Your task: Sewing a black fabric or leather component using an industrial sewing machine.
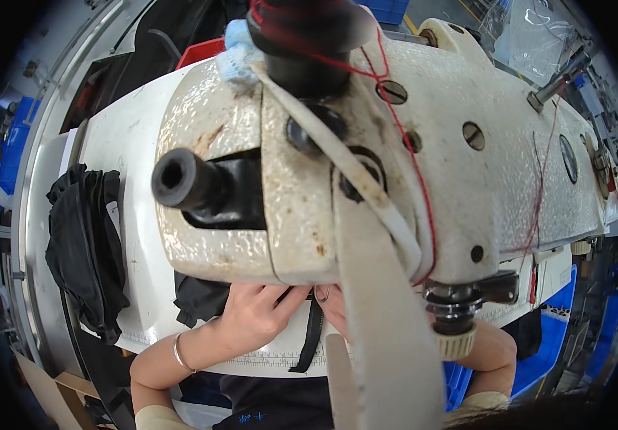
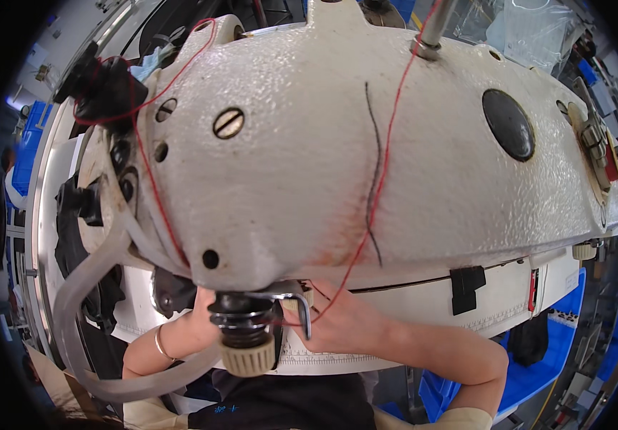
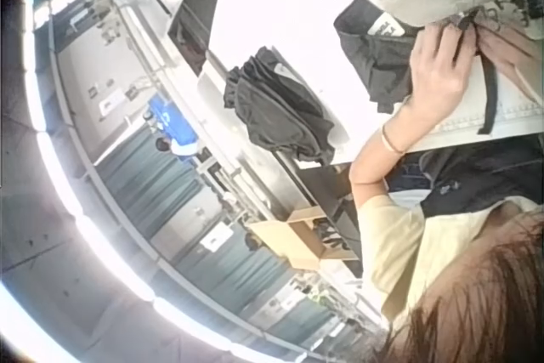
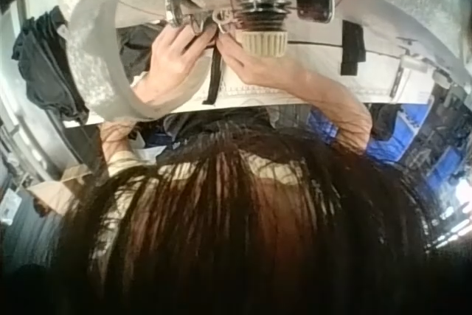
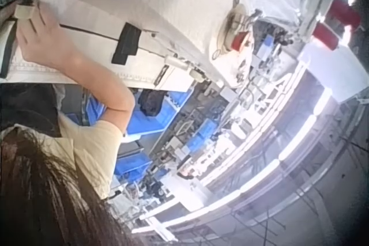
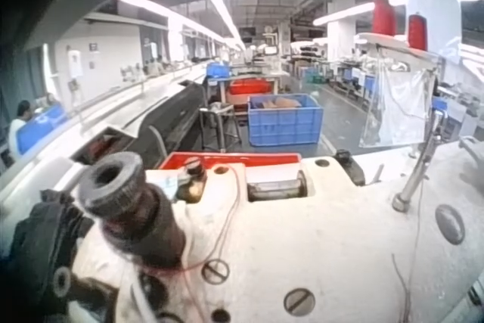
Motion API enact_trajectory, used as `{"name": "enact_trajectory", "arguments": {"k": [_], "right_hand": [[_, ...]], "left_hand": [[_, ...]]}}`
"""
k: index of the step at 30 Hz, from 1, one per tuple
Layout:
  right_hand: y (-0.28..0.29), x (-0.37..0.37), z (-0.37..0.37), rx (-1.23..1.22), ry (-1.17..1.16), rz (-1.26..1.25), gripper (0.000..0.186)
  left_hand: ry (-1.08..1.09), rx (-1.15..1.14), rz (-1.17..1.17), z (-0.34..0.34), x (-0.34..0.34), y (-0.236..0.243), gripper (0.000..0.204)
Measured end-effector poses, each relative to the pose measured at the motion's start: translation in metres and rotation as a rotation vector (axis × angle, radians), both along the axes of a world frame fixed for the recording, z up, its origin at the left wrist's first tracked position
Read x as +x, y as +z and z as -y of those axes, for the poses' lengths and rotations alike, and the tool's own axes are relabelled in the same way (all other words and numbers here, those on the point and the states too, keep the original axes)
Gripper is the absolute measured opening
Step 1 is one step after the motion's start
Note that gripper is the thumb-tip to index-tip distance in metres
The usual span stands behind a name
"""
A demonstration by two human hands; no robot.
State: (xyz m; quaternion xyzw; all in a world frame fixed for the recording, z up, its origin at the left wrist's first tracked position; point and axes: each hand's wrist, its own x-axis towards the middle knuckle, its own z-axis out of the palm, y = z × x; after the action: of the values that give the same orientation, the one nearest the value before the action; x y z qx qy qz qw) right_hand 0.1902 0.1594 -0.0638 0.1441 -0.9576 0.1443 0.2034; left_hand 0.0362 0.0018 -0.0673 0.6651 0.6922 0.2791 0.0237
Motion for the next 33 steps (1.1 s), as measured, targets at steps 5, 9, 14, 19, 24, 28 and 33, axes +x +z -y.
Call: {"name": "enact_trajectory", "arguments": {"k": [5,9,14,19,24,28,33], "right_hand": [[-0.013,-0.001,0.002,-0.176,0.049,0.042,0.021],[-0.01,-0.003,0.003,-0.146,0.052,0.06,0.015],[0.0,-0.002,-0.001,-0.134,-0.103,0.006,0.016],[-0.009,-0.014,-0.008,-0.357,-0.168,0.137,0.019],[-0.012,-0.019,-0.008,0.285,-0.092,-0.184,0.026],[0.003,0.013,0.013,0.257,0.184,-0.119,0.029],[0.008,0.037,0.039,0.219,0.139,-0.122,0.03]], "left_hand": [[-0.026,0.022,-0.011,0.004,0.0,-0.01,0.038],[-0.08,0.013,0.032,0.003,-0.001,-0.014,0.037],[-0.068,0.053,-0.085,-0.005,-0.011,-0.016,0.032],[-0.007,-0.019,0.152,-0.016,-0.027,-0.011,0.021],[0.069,0.035,-0.021,-0.03,-0.011,0.028,0.016],[-0.2,-0.227,-0.495,0.008,0.035,0.076,0.016],[-0.341,-0.483,-0.25,0.048,0.059,0.067,0.021]]}}
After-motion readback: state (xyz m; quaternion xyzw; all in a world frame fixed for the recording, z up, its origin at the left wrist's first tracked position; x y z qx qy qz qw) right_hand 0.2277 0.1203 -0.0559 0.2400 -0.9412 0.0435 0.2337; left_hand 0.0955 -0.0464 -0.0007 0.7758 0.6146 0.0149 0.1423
